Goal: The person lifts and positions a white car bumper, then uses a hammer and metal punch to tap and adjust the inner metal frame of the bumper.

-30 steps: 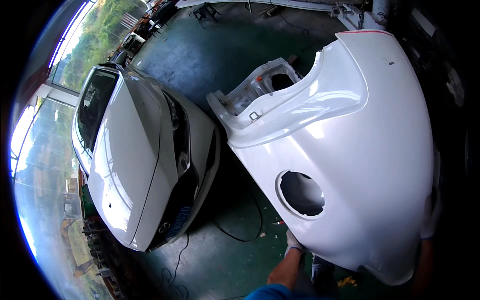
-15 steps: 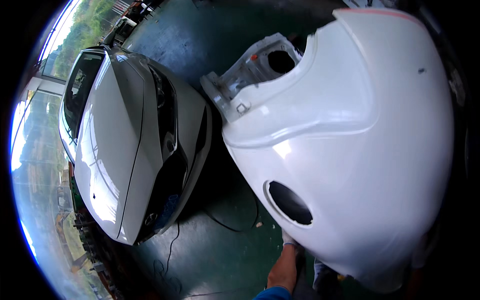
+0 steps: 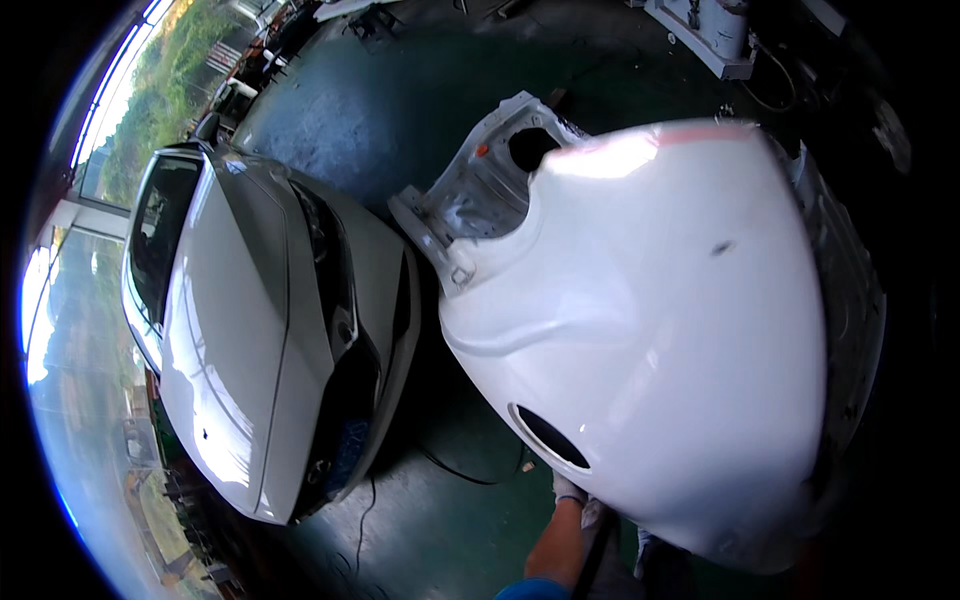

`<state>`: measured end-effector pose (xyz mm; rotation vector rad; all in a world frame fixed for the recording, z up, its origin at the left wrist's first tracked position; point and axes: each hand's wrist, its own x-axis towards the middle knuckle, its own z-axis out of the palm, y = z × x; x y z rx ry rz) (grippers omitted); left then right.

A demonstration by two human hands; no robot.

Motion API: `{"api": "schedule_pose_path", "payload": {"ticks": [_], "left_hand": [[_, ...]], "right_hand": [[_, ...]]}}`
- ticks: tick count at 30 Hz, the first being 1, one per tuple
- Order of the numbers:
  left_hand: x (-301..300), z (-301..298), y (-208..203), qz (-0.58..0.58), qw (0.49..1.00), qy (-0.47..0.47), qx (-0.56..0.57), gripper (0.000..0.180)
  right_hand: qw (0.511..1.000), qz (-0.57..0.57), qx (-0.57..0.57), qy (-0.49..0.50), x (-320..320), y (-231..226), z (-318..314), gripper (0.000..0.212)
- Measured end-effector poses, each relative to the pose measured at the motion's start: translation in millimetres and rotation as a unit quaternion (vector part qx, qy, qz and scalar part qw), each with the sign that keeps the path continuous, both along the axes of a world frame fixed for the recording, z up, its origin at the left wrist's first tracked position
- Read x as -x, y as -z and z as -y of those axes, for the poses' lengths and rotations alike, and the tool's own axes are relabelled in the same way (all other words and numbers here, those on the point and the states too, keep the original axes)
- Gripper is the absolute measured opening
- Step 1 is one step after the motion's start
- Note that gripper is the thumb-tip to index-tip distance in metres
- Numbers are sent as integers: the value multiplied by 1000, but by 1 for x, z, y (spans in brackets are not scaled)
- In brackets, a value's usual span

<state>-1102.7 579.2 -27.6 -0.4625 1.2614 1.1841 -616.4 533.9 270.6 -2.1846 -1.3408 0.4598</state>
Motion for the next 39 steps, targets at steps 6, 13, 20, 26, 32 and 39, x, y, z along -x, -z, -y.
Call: {"api": "schedule_pose_path", "payload": {"ticks": [6, 13, 20, 26, 32, 39], "left_hand": [[20, -17, -56, 5, 999, 23, 29, 64], [24, -14, -69, -90, 994, 61, 28, 65], [42, -1, -86, -188, 978, -15, 85, 55], [42, -4, -166, -212, 966, 126, 73, 38], [-10, -70, -258, -321, 924, 209, -4, 46], [0, -168, -398, -596, 734, 175, -275, 67]], "right_hand": [[985, -131, 92, -59, 57, 13, 50, 72], [978, -201, 44, 21, 81, 16, 47, 71], [995, -30, 90, -26, 111, -24, 4, 65], [989, -113, -67, -73, 121, -72, -61, 39], [997, -57, -41, -29, 100, -63, -51, 58], [995, -69, -67, -39, 103, -92, -52, 63]]}}
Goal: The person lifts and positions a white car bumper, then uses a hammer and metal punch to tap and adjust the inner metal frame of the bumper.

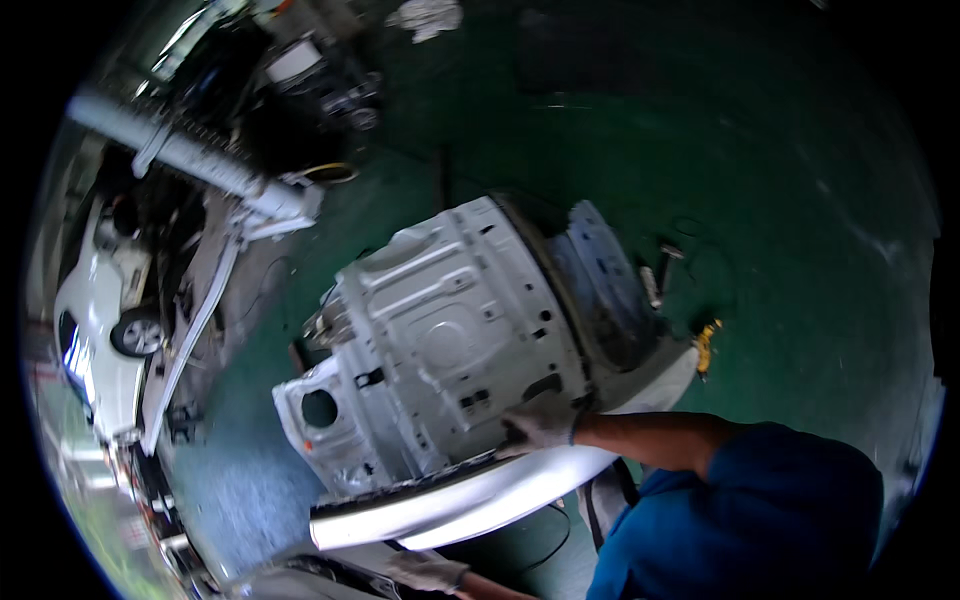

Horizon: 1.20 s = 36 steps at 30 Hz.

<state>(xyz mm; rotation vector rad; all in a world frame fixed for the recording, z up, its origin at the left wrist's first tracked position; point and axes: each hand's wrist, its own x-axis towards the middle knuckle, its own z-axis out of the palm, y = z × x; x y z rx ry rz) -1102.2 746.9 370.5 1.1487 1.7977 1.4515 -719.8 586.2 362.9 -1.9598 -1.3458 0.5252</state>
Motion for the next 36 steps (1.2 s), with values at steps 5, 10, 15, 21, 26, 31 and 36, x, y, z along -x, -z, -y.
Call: {"api": "schedule_pose_path", "payload": {"ticks": [5, 10, 15, 21, 26, 31, 36], "left_hand": [[-117, -44, -133, -94, 986, 126, -59, 74], [-129, -55, -116, -343, 937, 60, -42, 85], [-81, -84, -103, -330, 940, 89, -18, 85], [-98, -95, -126, -49, 990, 130, 36, 91], [-80, -113, -130, -93, 990, 87, 55, 53], [-61, -139, -122, -112, 991, 42, 58, 46], [-63, -148, -109, -43, 998, 46, 20, 45]], "right_hand": [[999, -6, -43, 16, -8, 13, 8, 60], [997, -62, 51, 7, -15, -10, 12, 63], [995, -81, 56, -6, -8, -3, 4, 65], [984, -168, 53, 20, -19, -3, 6, 58], [931, -330, 4, 154, -48, -5, 15, 44], [857, -140, 102, 485, -106, 37, 59, 60], [754, -465, 58, 459, -116, 113, 83, 83]]}}
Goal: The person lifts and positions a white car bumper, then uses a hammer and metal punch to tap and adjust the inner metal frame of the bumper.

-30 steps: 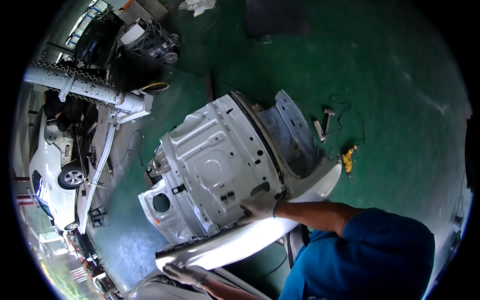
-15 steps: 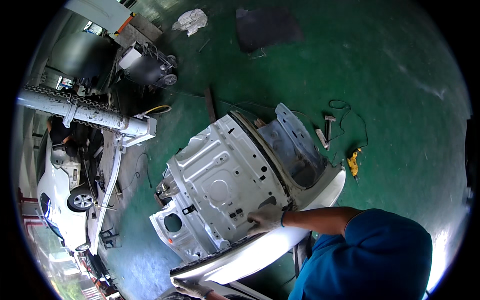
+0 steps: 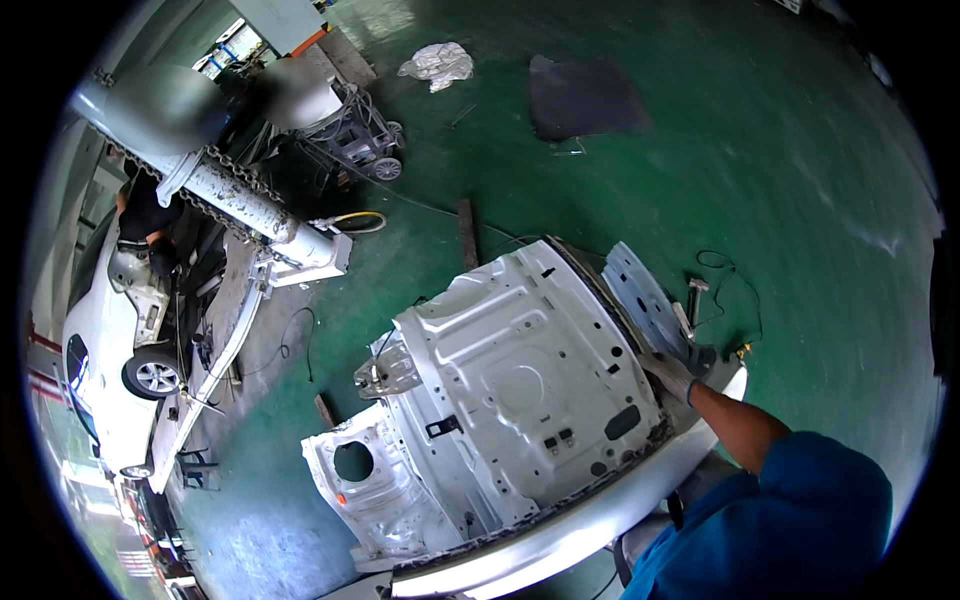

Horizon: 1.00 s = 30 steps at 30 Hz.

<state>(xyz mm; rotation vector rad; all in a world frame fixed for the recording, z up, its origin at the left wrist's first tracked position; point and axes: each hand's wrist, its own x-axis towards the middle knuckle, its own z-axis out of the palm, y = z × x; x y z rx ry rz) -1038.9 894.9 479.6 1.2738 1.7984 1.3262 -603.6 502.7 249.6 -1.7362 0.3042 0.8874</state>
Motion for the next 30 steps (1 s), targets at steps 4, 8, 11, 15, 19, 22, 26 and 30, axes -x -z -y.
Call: {"api": "schedule_pose_path", "payload": {"ticks": [4, 8, 11, 15, 19, 22, 26, 30], "left_hand": [[-6, -1, 5, 19, 1000, -8, -21, 45], [-11, 0, 11, 61, 997, -11, -40, 46], [4, 6, 13, 93, 992, -25, -82, 48], [33, -13, 51, -159, 953, 114, -233, 47], [27, -8, 56, -35, 990, 26, -134, 35], [10, -9, 32, -102, 973, -65, -197, 30], [-8, -13, 9, 261, 960, -38, -93, 26], [-50, 22, 38, 33, 995, -26, -95, 32]], "right_hand": [[988, -65, -136, 36, 1, -17, -12, 83], [997, -47, 50, 17, -8, 21, 19, 86], [983, -10, 178, 44, 8, -18, -41, 88], [990, -70, 18, 123, -13, 51, 4, 89], [974, 110, 185, -75, -41, 47, 0, 89], [970, 158, 148, -108, -57, 48, -34, 100], [979, 152, 129, -44, -106, 101, -32, 81], [993, 78, -90, -3, -160, 139, 24, 72]]}}
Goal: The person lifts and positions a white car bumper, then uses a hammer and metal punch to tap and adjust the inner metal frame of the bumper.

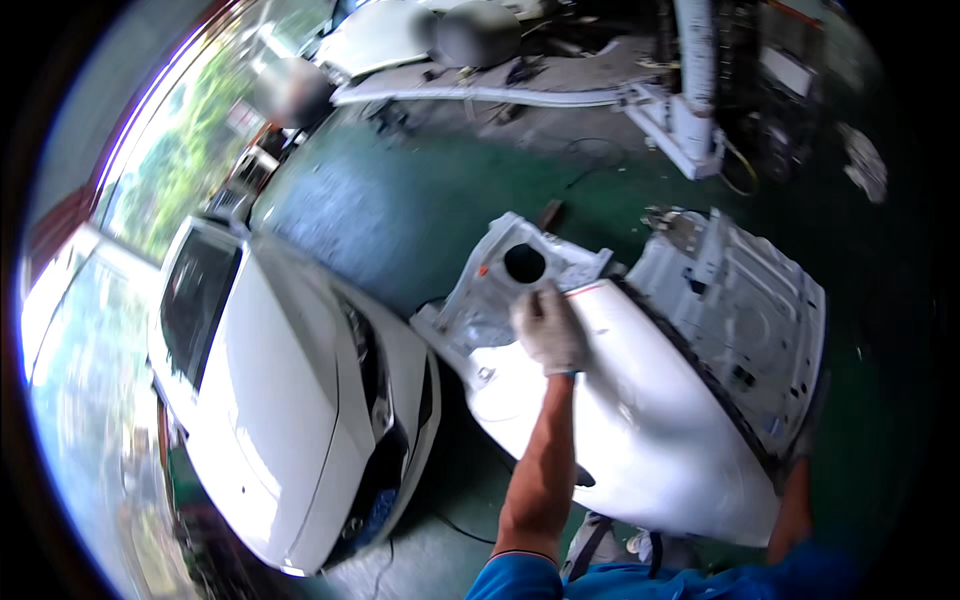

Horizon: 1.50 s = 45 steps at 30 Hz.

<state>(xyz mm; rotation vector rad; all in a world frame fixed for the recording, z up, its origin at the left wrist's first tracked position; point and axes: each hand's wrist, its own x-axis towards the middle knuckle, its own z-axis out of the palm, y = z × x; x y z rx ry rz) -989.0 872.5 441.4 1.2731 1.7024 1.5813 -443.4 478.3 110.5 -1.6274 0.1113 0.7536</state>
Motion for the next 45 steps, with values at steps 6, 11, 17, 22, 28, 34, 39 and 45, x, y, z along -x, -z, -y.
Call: {"api": "schedule_pose_path", "payload": {"ticks": [6, 11, 17, 22, 28, 34, 39, 45], "left_hand": [[-4, -15, -14, 10, 999, 19, -42, 30], [-6, -23, -8, -38, 998, 27, -43, 32], [-11, -22, -13, -30, 995, 59, -72, 26], [11, -1, -24, -26, 995, 60, -69, 25], [22, 14, -12, -24, 991, 79, -104, 26], [31, 21, -12, -35, 985, 95, -140, 20], [60, 31, -16, -54, 983, 158, -82, 23], [149, 21, 11, 91, 951, 289, -68, 52]], "right_hand": [[997, -64, 39, -7, 32, -23, -21, 66], [995, -64, 70, 1, 38, -27, -3, 62], [994, 33, 107, 1, 34, -60, 7, 58], [972, 219, 29, -84, 186, -254, -124, 57], [754, 505, -62, -416, 416, -395, -286, 60], [741, 580, -48, -334, 436, -377, -285, 53], [754, 595, -41, -275, 448, -362, -287, 41], [838, 491, 73, -224, 438, -329, -291, 49]]}}
